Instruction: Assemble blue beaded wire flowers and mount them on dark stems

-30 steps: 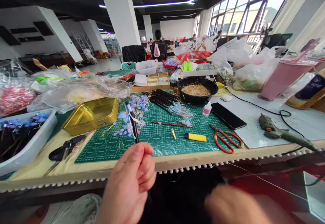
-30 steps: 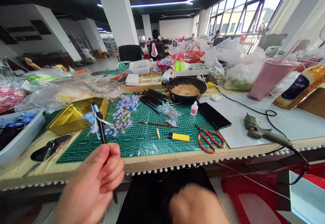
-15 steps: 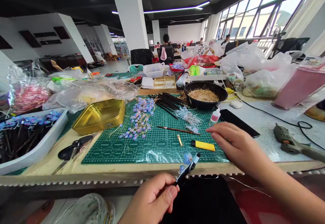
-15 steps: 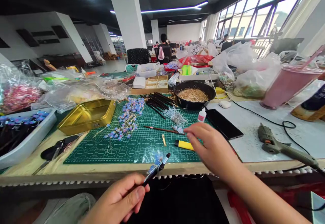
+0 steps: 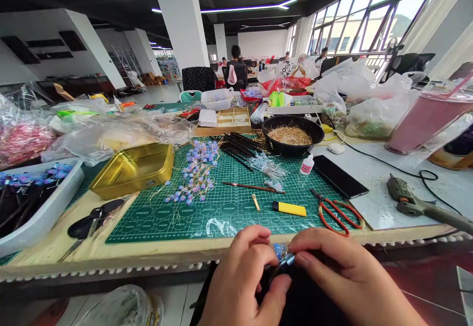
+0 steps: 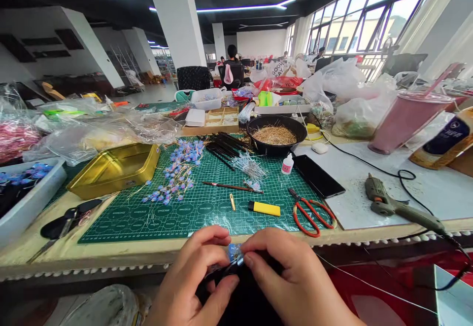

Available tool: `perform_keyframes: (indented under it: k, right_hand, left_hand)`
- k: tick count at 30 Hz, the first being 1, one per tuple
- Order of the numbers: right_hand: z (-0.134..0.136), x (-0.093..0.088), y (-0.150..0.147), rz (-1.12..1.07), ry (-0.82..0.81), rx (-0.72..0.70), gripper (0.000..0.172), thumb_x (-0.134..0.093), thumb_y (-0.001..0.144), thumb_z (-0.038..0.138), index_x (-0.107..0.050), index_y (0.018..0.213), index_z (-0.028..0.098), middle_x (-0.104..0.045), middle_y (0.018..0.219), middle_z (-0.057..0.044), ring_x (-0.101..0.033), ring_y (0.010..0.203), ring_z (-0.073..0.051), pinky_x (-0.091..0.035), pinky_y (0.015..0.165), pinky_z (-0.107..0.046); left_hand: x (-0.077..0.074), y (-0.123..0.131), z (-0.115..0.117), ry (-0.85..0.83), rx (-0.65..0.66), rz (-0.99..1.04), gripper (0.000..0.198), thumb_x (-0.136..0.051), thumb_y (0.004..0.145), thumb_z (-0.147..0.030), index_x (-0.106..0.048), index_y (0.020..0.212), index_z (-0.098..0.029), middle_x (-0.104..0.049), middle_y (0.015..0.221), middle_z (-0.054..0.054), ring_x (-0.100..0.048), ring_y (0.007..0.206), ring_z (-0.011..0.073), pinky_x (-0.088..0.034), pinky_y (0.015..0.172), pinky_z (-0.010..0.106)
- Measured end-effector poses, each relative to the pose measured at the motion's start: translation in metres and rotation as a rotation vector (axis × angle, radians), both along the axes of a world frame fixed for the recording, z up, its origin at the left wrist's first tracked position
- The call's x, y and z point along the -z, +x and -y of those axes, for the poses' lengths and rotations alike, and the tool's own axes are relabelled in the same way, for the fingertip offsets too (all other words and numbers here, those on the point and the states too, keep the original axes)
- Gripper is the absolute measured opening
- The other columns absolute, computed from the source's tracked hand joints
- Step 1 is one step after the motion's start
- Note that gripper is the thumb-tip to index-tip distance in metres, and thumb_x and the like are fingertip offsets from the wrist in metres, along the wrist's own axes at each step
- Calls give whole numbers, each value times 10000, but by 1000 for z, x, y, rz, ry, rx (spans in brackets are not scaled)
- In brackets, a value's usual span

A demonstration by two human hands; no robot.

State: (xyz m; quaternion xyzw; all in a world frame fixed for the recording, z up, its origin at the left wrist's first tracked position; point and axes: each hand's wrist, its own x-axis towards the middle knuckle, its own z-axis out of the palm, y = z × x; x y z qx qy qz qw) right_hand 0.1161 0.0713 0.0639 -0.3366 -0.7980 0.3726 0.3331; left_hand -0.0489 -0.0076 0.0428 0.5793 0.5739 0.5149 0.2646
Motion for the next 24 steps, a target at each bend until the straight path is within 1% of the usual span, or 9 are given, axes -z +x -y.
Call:
perform_keyframes:
  k: [2,5,8,11,13,17,20,22,24]
  right_hand:
    - [3,-1,0,0,49,-28,156,-553,857,161,-669,855,266,-719,777,62,-672,723,-94,-506,672,-162]
    - [-5,-1,11,104,70,-43,150,-529,883,211,-664,913,269,-724,834,43,-680,775,-113,-530,705,-183]
    - [-34,8,40,519,190,98,251,-458,928,326,-654,1059,240,-708,1024,-39,-669,933,-194,-540,816,-297]
    - [-71,24,71,860,281,269,346,-415,918,284,-656,1095,110,-649,1139,-187,-624,1039,-339,-462,932,-494]
    - [-89,35,82,928,258,314,340,-429,894,249,-665,1064,72,-652,1081,-229,-628,997,-392,-452,893,-542]
    - [-103,42,79,995,194,351,300,-445,872,233,-656,1061,136,-682,929,-166,-668,840,-360,-478,690,-426]
    - [-108,41,70,981,123,377,289,-494,813,224,-652,1041,143,-691,823,-140,-668,735,-335,-408,569,-346]
    - [-114,39,68,940,54,407,392,-527,775,239,-619,1136,114,-687,762,-132,-653,671,-326,-367,536,-330]
    - [-120,37,71,865,-38,421,537,-552,743,258,-547,1254,92,-679,721,-104,-631,599,-294,-358,519,-322]
  left_hand:
    - [1,1,-3,32,43,-98,143,-592,775,-114,-612,824,-246,-615,1130,36,-616,832,169,-464,574,217]
    - [1,-4,-5,-8,71,-154,148,-575,786,-96,-585,788,-244,-623,1082,8,-633,841,149,-474,580,201]
    - [-2,-13,-7,-81,77,-151,151,-574,792,-97,-589,748,-240,-628,1058,3,-638,905,149,-505,621,187]
    - [-7,-19,-11,-132,70,-157,139,-583,789,-116,-591,715,-233,-645,1042,-2,-642,883,147,-527,687,211]
    - [-9,-20,-14,-174,75,-175,137,-589,789,-127,-588,701,-232,-653,1047,-4,-641,898,152,-529,697,218]
    - [-11,-16,-17,-181,92,-227,141,-578,803,-131,-575,710,-236,-651,1087,-14,-623,990,156,-523,792,240]
    - [-10,-13,-16,-137,109,-238,133,-550,809,-128,-569,742,-242,-636,1119,-5,-631,952,152,-516,637,200]
    - [-8,-12,-15,-98,106,-275,134,-544,805,-120,-564,752,-241,-628,1124,-1,-638,853,140,-500,582,204]
    - [-6,-13,-14,-45,104,-322,139,-547,804,-109,-560,763,-242,-626,1120,1,-635,820,140,-526,661,248]
